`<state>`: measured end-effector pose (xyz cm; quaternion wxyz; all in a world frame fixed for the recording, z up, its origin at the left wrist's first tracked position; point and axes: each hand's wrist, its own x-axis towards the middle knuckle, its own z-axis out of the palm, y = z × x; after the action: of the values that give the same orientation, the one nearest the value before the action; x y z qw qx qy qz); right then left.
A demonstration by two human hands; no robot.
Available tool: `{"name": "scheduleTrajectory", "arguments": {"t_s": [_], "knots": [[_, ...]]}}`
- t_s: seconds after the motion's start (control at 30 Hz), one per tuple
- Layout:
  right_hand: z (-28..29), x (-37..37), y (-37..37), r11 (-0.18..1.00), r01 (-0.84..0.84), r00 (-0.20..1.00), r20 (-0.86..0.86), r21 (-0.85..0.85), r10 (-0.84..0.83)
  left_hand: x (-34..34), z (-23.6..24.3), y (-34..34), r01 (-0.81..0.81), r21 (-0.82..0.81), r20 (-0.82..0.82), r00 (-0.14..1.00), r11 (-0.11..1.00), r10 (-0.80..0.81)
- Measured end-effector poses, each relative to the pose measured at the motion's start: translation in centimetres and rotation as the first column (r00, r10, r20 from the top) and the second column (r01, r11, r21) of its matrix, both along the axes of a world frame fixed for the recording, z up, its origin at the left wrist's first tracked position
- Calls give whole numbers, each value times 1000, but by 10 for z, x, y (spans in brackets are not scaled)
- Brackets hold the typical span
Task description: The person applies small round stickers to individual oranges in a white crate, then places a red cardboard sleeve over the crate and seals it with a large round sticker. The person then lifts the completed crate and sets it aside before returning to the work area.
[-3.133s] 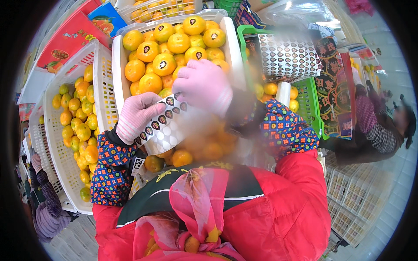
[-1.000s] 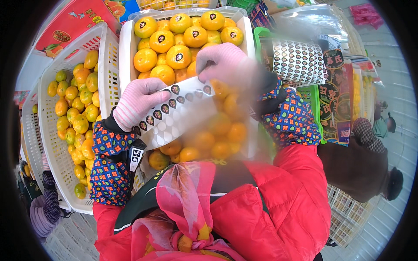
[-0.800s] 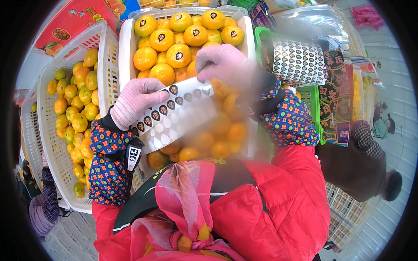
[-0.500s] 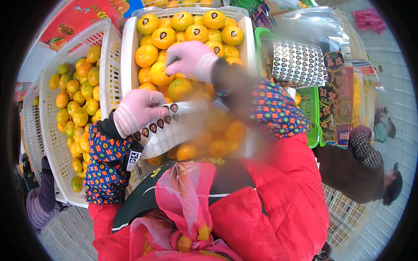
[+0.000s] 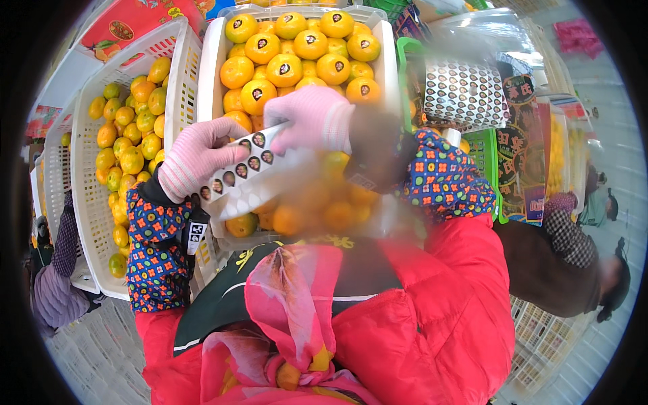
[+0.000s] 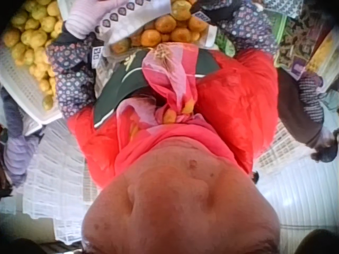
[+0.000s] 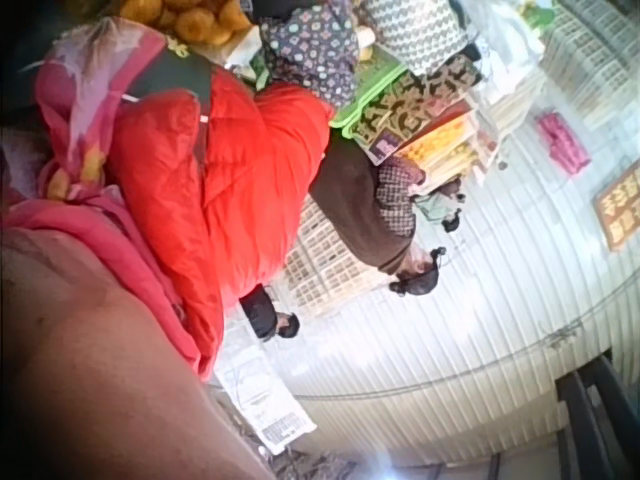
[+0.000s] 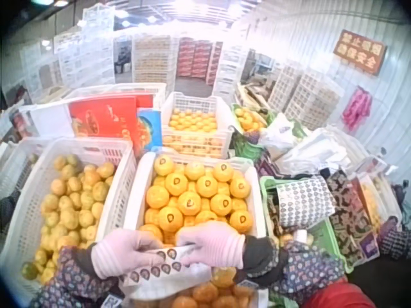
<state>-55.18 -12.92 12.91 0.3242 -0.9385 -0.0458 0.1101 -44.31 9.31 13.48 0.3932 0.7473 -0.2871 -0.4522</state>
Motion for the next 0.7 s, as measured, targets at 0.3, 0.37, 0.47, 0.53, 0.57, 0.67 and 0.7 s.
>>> {"name": "scheduleTrajectory", "arguments": {"t_s": [0.3, 0.37, 0.47, 0.53, 0.57, 0.67, 0.7], "knots": [[-16, -31, 6, 987, 90, 983, 147, 134, -109, -28, -2, 35, 95, 124, 334, 933, 988, -132], [-21, -32, 21, 992, 53, 828, 561, -111, 18, -39, -5, 40, 40, 87, 271, 961, 995, -62], [-25, -34, 43, 991, 2, 727, 680, -137, 93, -52, -7, 48, -4, 97, 243, 970, 995, -20], [-24, -33, 51, 983, -3, 653, 745, -182, 140, -57, -8, 55, 18, 95, 293, 955, 995, -45], [-23, -33, 55, 975, -9, 626, 760, -220, 177, -58, -9, 60, 18, 84, 287, 957, 996, -41], [-19, -33, 67, 952, -13, 547, 795, -306, 263, -61, -14, 77, -57, -4, 92, 994, 998, 57], [-17, -32, 68, 955, -78, 547, 788, -287, 281, -62, -16, 83, -88, -18, 27, 996, 996, 88]]}}
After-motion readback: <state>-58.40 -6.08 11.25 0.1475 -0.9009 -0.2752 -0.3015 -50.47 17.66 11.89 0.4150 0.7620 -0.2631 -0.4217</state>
